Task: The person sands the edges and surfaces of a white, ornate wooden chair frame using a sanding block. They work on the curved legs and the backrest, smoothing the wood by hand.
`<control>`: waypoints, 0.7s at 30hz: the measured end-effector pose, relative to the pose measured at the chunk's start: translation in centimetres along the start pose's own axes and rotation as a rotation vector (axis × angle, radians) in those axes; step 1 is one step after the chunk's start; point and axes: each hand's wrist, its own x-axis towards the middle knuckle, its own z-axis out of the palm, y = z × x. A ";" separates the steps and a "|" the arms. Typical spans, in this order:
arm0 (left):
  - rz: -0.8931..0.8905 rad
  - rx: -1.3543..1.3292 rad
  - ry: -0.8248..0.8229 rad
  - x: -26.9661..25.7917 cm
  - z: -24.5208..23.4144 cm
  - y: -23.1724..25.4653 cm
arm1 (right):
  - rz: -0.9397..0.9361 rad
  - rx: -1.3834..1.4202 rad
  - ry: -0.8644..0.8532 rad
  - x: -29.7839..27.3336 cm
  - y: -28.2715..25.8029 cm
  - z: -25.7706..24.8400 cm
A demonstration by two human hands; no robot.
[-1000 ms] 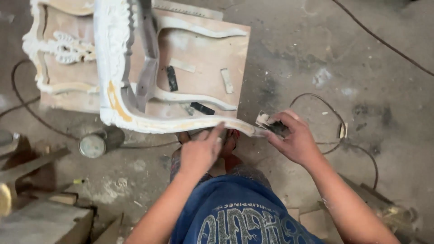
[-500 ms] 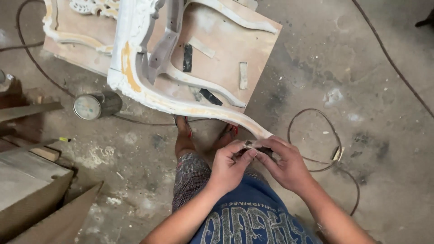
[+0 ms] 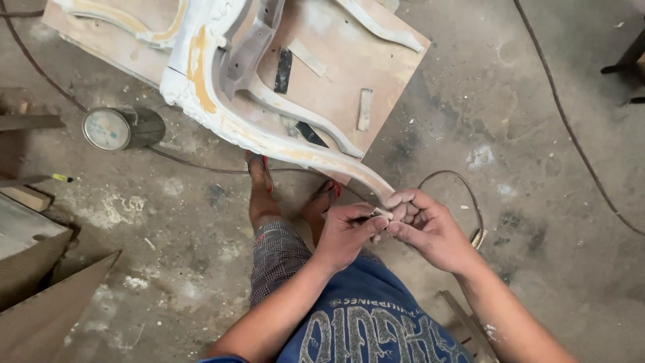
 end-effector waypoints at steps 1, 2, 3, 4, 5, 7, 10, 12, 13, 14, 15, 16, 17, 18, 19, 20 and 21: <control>0.003 -0.004 0.001 -0.1 -0.1 0.1 | 0.001 -0.005 -0.001 -0.1 -0.2 -0.2; 0.016 0.161 0.020 -0.1 -0.3 0.3 | -0.008 -0.102 0.044 0.0 -0.4 -0.5; 0.029 0.327 0.040 -0.1 -0.5 0.5 | -0.017 -0.199 0.089 0.0 -0.7 -0.7; 0.029 0.323 0.043 0.1 -0.7 2.3 | -0.014 -0.201 0.087 0.1 -1.2 -1.0; 0.166 0.750 -0.108 0.4 -0.9 4.1 | -0.066 -0.464 0.144 0.1 -1.8 -1.3; 0.311 1.177 -0.255 0.9 -1.7 6.2 | -0.126 -0.729 0.194 0.6 -2.3 -1.3; 0.159 1.507 -0.292 1.4 -3.7 7.0 | -0.175 -0.971 0.209 1.2 -2.0 -0.3; 0.381 1.666 -0.119 1.7 -5.8 7.7 | -0.172 -1.112 0.229 1.5 -1.7 0.7; 0.381 1.667 -0.117 1.7 -6.5 7.4 | -0.174 -1.111 0.228 1.6 -1.4 0.9; 0.514 1.672 -0.022 1.7 -7.2 7.1 | -0.216 -1.222 0.211 1.7 -1.2 1.1; 0.647 1.670 0.076 1.7 -7.9 6.9 | -0.259 -1.332 0.192 1.7 -0.9 1.4; 0.647 1.670 0.077 2.0 -8.4 7.8 | -0.260 -1.332 0.191 1.5 -0.7 1.4; 0.758 1.681 0.082 2.3 -8.9 8.7 | -0.294 -1.395 0.218 1.4 -0.5 1.5; 0.865 1.693 0.088 2.6 -9.4 9.7 | -0.330 -1.456 0.242 1.2 -0.3 1.6; 0.862 1.695 0.092 3.3 -10.6 10.5 | -0.332 -1.455 0.237 1.5 -0.1 1.6; 0.937 1.738 0.074 4.0 -11.9 11.4 | -0.378 -1.414 0.239 1.9 0.1 1.6; 1.012 1.779 0.054 4.8 -13.1 12.2 | -0.424 -1.372 0.240 2.4 0.4 1.7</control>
